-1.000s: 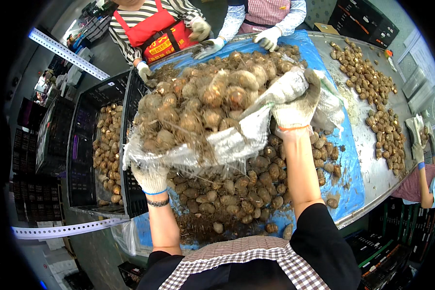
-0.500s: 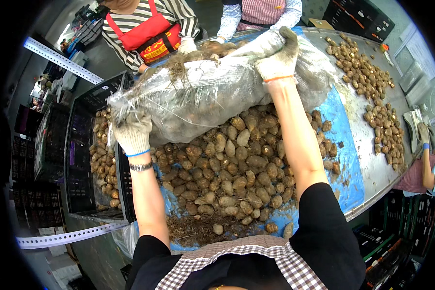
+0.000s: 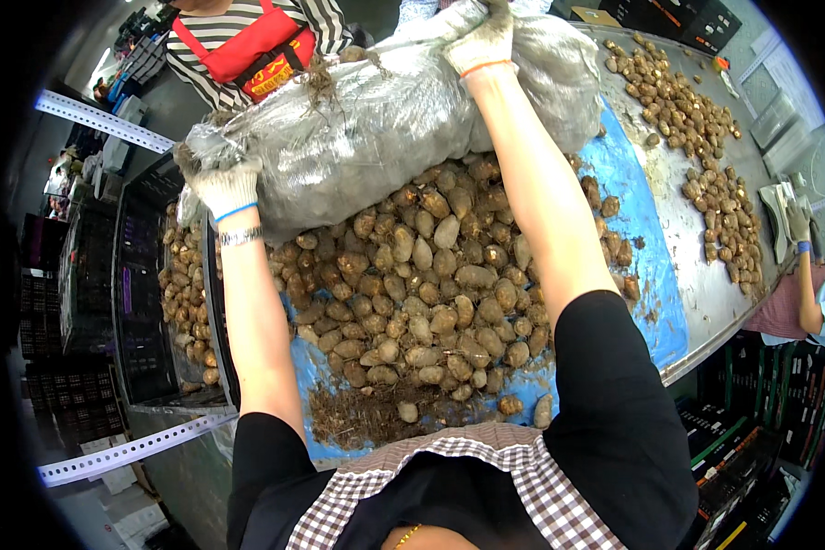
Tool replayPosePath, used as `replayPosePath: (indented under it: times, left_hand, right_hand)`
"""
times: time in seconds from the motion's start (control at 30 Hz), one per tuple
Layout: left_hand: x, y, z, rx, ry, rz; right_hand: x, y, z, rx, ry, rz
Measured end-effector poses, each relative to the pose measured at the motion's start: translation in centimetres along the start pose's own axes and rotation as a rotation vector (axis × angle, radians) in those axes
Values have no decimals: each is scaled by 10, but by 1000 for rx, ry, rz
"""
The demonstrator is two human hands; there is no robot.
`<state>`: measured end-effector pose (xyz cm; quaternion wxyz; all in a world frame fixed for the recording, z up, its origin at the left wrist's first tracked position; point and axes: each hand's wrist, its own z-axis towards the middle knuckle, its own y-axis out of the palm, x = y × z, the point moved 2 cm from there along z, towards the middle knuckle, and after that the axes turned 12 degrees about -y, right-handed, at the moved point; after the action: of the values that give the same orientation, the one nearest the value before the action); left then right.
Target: The person sorts brown bulbs from a large pile into a black crate and a plastic bag, picking up and inspecting each bulb by hand while wearing gloves.
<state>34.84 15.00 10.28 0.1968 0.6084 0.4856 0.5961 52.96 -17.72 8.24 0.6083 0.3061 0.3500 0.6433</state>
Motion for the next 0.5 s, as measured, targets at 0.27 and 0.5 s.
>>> replayPosePath:
  times: [0.27, 0.5]
  left_hand:
    - [4, -30, -6, -190, -239, -3]
    - [-37, -144, -149, -49, -209, 939]
  right_hand:
    - [-12, -42, -5, 84, -467, -1765]
    - [-44, 9, -99, 416, 30, -289]
